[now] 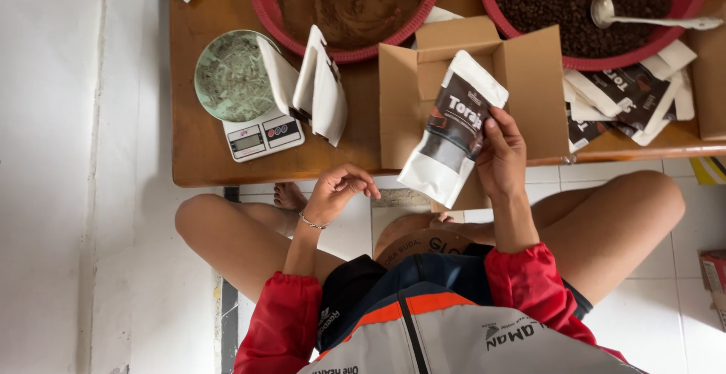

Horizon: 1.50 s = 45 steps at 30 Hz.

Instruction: The person packs coffee bean bags into a cardboard box by hand, then closes the box and moves it to a stack of other boxes.

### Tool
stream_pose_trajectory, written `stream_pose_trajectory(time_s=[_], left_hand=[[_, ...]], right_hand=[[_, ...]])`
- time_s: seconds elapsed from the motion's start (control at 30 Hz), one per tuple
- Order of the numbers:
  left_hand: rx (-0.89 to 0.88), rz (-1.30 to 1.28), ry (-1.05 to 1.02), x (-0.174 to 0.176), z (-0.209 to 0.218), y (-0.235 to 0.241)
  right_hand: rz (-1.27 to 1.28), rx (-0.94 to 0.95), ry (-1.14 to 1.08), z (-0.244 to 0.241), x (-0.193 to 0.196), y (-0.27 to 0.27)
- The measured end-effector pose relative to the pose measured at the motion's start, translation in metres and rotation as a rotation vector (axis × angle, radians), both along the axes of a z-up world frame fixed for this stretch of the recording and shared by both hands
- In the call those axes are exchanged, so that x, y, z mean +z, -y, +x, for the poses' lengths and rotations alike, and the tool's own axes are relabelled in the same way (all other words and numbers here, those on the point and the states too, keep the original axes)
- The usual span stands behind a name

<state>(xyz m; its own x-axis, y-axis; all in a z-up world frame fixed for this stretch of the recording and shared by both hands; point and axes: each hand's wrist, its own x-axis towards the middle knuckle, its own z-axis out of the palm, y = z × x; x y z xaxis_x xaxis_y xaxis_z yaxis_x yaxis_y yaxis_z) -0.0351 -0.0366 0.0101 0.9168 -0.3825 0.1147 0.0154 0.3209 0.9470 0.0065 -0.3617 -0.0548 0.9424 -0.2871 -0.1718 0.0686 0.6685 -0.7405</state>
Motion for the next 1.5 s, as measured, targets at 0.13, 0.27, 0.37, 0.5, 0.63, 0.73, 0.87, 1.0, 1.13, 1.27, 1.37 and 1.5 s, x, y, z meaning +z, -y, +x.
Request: stream_pose_trajectory(time_s=[0.13, 0.27, 0.37, 0.5, 0.63, 0.73, 0.87, 1.0, 1.13, 1.27, 1.37, 1.5], left_hand=[[0.140, -0.036, 0.016, 0.005, 0.002, 0.023], [0.008, -0.014, -0.115, 0.034, 0.006, 0.050], [-0.071, 0.176, -0.095, 0.037, 0.009, 0.072], [0.098, 0.250, 0.024, 0.033, 0.005, 0.102], [0.232, 0.180, 0.019, 0.058, -0.002, 0.127], [0.296, 0.145, 0.055, -0.002, 0.023, 0.135], [0.280, 0.120, 0.080, 0.026, 0.038, 0.144], [0.247, 0.229, 0.036, 0.014, 0.044, 0.141], [0.287, 0.252, 0.086, -0.040, 0.066, 0.139], [0.359, 0.247, 0.086, -0.046, 0.076, 0.146], [0.313, 0.256, 0.066, -0.002, 0.070, 0.145], [0.221, 0.306, 0.039, 0.032, 0.067, 0.150]], right_hand=[[0.009, 0.039, 0.037, 0.003, -0.008, 0.002], [0.010, 0.019, 0.063, 0.002, -0.004, -0.003], [-0.102, 0.001, 0.111, -0.003, 0.024, -0.013], [-0.346, 0.125, 0.250, -0.017, 0.074, -0.023], [-0.423, 0.234, 0.435, -0.024, 0.098, -0.031], [-0.502, 0.321, 0.457, -0.023, 0.117, -0.025], [-0.565, 0.333, 0.156, -0.022, 0.059, -0.008], [-0.650, 0.305, 0.127, -0.022, 0.075, -0.014], [-0.708, 0.236, 0.147, -0.019, 0.074, -0.023], [-0.816, 0.244, 0.148, -0.007, 0.079, -0.008], [-0.871, 0.373, 0.103, 0.003, 0.100, 0.002], [-0.837, 0.312, 0.143, 0.012, 0.111, 0.002]])
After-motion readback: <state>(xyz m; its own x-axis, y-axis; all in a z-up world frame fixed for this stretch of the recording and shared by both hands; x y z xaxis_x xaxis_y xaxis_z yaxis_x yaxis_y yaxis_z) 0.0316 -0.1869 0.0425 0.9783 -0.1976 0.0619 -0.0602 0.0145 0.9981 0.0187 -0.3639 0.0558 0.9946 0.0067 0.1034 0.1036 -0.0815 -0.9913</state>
